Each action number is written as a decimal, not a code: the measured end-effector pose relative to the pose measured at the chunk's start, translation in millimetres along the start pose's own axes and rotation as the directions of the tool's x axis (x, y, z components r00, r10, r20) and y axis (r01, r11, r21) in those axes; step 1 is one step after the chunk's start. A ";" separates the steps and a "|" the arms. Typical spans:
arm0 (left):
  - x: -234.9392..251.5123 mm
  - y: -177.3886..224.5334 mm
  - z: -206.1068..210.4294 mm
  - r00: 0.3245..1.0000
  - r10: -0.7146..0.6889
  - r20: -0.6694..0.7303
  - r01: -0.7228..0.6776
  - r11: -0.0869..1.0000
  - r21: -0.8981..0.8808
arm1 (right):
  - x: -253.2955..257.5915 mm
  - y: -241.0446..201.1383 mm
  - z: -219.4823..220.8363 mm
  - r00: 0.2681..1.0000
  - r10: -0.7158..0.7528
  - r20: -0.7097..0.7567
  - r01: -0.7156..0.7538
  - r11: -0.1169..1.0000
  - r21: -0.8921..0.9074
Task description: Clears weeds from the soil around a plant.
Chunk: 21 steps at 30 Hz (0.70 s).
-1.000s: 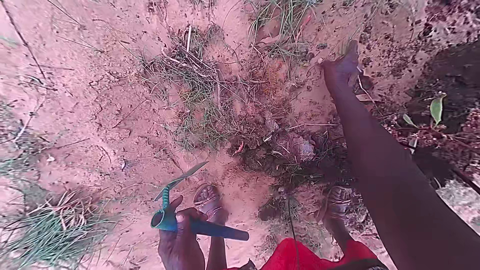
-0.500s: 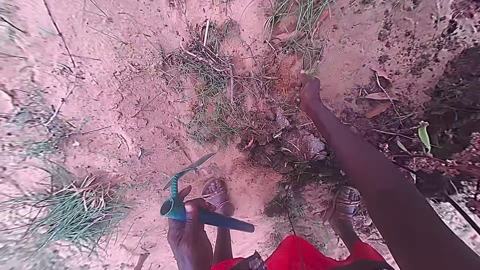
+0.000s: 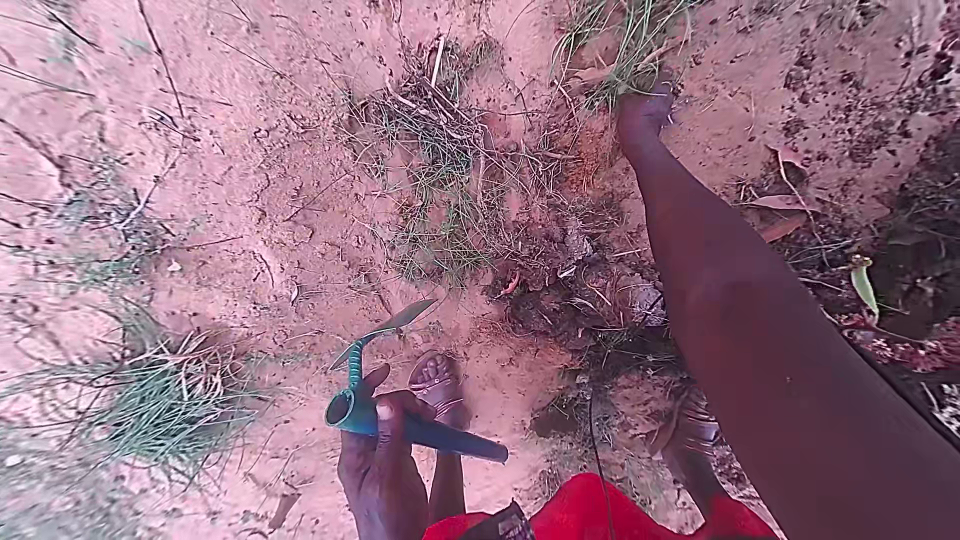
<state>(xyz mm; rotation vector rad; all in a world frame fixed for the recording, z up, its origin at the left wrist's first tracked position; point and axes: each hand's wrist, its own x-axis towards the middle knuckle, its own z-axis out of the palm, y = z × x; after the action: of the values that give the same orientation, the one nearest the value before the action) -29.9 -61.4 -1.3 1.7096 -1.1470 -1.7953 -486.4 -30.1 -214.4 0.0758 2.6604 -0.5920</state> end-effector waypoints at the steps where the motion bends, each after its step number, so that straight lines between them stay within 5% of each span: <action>1: -0.2 0.1 0.3 1.000 0.000 -0.003 0.000 1.000 0.000 | 3.7 6.2 1.9 0.999 0.007 0.032 -0.011 0.994 0.110; 4: -1.4 0.0 1.3 1.000 0.001 -0.004 -0.001 1.000 0.015 | 16.2 22.7 10.3 0.993 0.071 0.095 -0.099 0.936 0.337; 8: -2.1 -0.1 3.7 1.000 -0.006 0.009 0.006 1.000 0.026 | -1.3 11.0 5.6 0.983 0.174 0.061 -0.183 0.967 0.180; 13: 0.9 0.7 2.2 0.999 0.030 0.045 -0.030 0.999 0.013 | -40.5 30.1 17.6 0.997 -0.059 0.057 0.050 0.987 0.154; 21: 2.9 7.4 1.2 0.999 0.038 0.033 -0.038 0.999 0.013 | -27.9 -18.1 22.2 0.986 -0.109 0.129 0.134 0.970 -0.204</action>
<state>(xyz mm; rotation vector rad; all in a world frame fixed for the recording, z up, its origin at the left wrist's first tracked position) -33.3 -67.6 2.6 1.6606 -1.1997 -1.8025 -455.0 -54.8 -214.3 -0.1793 2.6088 -0.3347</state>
